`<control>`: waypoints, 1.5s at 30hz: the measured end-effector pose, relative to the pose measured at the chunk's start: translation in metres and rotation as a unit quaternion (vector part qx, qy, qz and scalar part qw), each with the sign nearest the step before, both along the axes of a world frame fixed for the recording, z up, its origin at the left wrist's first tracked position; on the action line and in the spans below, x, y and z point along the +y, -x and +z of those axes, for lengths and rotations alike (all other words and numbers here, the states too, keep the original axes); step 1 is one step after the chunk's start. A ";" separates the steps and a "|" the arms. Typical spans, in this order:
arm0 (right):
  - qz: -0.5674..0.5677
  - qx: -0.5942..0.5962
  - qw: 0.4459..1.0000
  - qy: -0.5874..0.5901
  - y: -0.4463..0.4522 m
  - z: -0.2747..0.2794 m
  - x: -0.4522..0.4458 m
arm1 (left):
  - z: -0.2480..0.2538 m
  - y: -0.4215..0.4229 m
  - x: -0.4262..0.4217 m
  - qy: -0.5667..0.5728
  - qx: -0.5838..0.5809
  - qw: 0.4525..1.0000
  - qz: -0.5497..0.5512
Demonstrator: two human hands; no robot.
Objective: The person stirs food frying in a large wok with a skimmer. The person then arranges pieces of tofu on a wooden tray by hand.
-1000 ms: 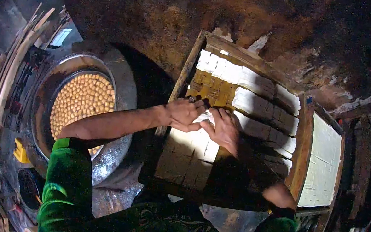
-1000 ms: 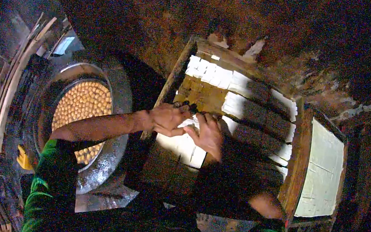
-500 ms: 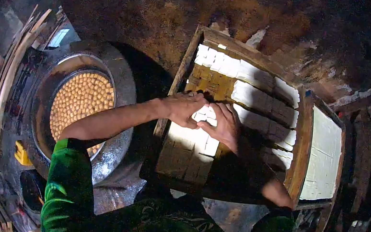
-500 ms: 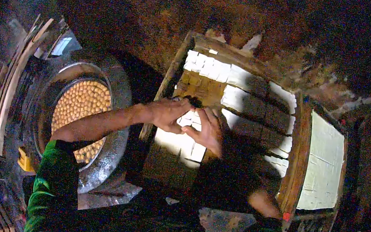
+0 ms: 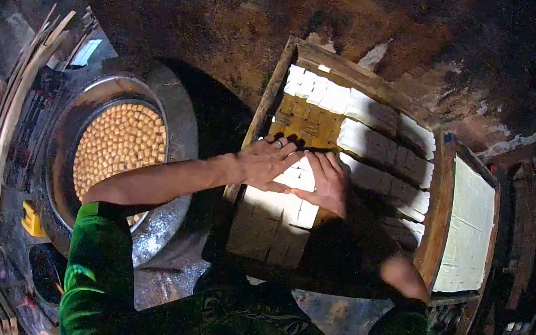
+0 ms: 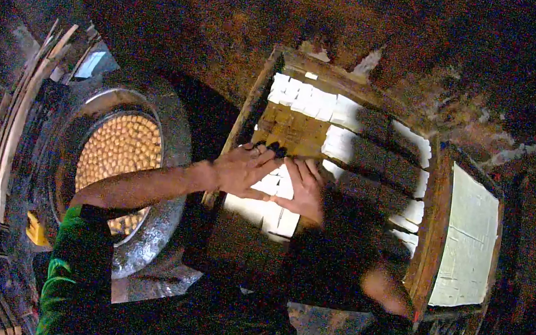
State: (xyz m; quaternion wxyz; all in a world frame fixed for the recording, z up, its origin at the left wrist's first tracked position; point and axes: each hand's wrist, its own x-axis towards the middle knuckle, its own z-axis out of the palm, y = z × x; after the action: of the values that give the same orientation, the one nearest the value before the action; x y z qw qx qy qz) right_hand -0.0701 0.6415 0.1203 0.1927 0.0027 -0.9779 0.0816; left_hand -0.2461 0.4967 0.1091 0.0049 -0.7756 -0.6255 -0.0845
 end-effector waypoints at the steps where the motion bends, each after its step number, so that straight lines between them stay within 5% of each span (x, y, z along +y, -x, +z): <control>1: 0.001 -0.026 1.000 0.008 0.004 0.002 0.004 | -0.003 0.002 0.002 0.000 0.008 1.000 0.003; 8: -0.001 -0.015 1.000 0.008 0.000 -0.011 0.005 | 0.023 0.001 0.007 0.149 -0.010 0.989 -0.009; 12: -0.041 -0.069 0.996 0.047 0.008 -0.004 0.010 | 0.013 0.011 0.019 0.112 -0.014 0.993 -0.036; 14: -0.005 -0.166 0.935 0.313 0.016 0.011 0.023 | 0.022 0.022 0.034 0.165 -0.067 0.983 -0.052; 16: -0.023 -0.220 0.942 0.251 0.035 0.023 0.049 | 0.029 0.037 0.055 0.213 -0.115 0.968 -0.069; 19: 0.086 -0.376 0.862 0.329 0.063 0.033 0.083 | 0.054 0.054 0.081 0.348 -0.232 0.906 -0.068; 22: 0.050 -0.334 0.897 0.286 0.077 0.048 0.103 | 0.054 0.078 0.102 0.274 -0.262 0.922 -0.078; 24: 0.028 -0.106 0.950 0.291 0.077 0.018 0.107 | 0.052 0.090 0.112 0.180 -0.281 0.939 -0.087; 26: 0.019 -0.071 0.965 0.252 0.077 0.015 0.105 | 0.037 0.090 0.118 0.114 -0.237 0.964 -0.049; 28: 0.018 -0.053 0.995 0.079 0.070 0.006 0.095 | 0.000 0.086 0.117 0.088 -0.109 0.989 -0.048; 29: -0.018 -0.110 0.993 0.044 0.063 -0.004 0.093 | 0.017 0.071 0.108 0.163 0.004 0.987 0.011; 37: -0.030 -0.152 0.987 0.043 0.064 0.005 0.096 | 0.014 0.060 0.105 0.212 -0.020 0.976 0.052; 42: -0.056 -0.161 0.982 0.076 0.068 -0.001 0.094 | -0.019 0.063 0.103 0.000 0.036 0.999 0.021; 45: -0.060 -0.113 0.989 0.074 0.067 -0.008 0.094 | -0.017 0.064 0.105 0.059 0.021 0.997 0.043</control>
State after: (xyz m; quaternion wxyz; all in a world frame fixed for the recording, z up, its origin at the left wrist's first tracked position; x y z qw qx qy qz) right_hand -0.1366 0.7359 0.1118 0.0855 -0.0795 -0.9829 0.1421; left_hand -0.3096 0.6018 0.0921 -0.0240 -0.7483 -0.6622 -0.0307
